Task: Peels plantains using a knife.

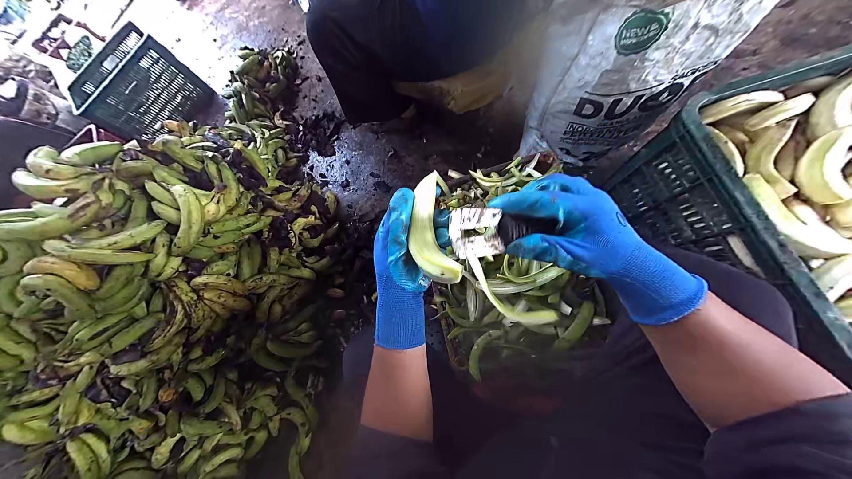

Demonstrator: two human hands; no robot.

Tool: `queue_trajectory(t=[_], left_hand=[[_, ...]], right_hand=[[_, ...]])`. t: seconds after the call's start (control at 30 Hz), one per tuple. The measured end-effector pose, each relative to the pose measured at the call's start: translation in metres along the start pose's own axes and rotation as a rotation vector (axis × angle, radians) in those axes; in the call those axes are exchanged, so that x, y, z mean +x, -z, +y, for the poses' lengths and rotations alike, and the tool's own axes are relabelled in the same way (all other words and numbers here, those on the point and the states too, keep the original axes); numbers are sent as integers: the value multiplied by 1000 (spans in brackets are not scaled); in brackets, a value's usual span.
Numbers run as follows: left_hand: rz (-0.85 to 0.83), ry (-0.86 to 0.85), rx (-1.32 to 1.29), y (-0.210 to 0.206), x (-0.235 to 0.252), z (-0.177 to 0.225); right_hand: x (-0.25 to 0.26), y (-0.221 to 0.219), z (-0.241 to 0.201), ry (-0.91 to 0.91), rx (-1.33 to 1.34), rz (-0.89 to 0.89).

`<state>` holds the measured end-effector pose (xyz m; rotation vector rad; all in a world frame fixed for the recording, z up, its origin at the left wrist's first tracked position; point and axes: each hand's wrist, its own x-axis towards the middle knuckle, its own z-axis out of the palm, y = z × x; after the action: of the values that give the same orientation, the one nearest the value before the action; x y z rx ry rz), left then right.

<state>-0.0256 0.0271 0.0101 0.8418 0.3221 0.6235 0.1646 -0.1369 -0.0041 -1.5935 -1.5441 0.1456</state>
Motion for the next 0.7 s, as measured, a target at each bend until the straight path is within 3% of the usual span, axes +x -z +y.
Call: queue_trajectory(t=[0.17, 0.3, 0.37, 0.43, 0.5, 0.53, 0.6, 0.7], left_hand=[[157, 23, 179, -11, 4, -4], [253, -57, 298, -18, 5, -16], [321, -80, 343, -11, 7, -10], [436, -133, 358, 0, 9, 2], [469, -174, 357, 3, 6, 16], [458, -191, 366, 2, 3, 20], [393, -219, 364, 0, -4, 20], [174, -158, 212, 4, -2, 15]], right_hand=[[-1, 3, 2, 134, -19, -152], [2, 1, 1, -49, -133, 141], [2, 5, 9, -89, -59, 163], [-6, 15, 24, -221, -90, -129], [-12, 25, 41, -406, -336, -542], [-15, 31, 45, -497, -423, -655], [-24, 50, 48, -536, -412, -588], [-30, 62, 37, -504, -122, -239]])
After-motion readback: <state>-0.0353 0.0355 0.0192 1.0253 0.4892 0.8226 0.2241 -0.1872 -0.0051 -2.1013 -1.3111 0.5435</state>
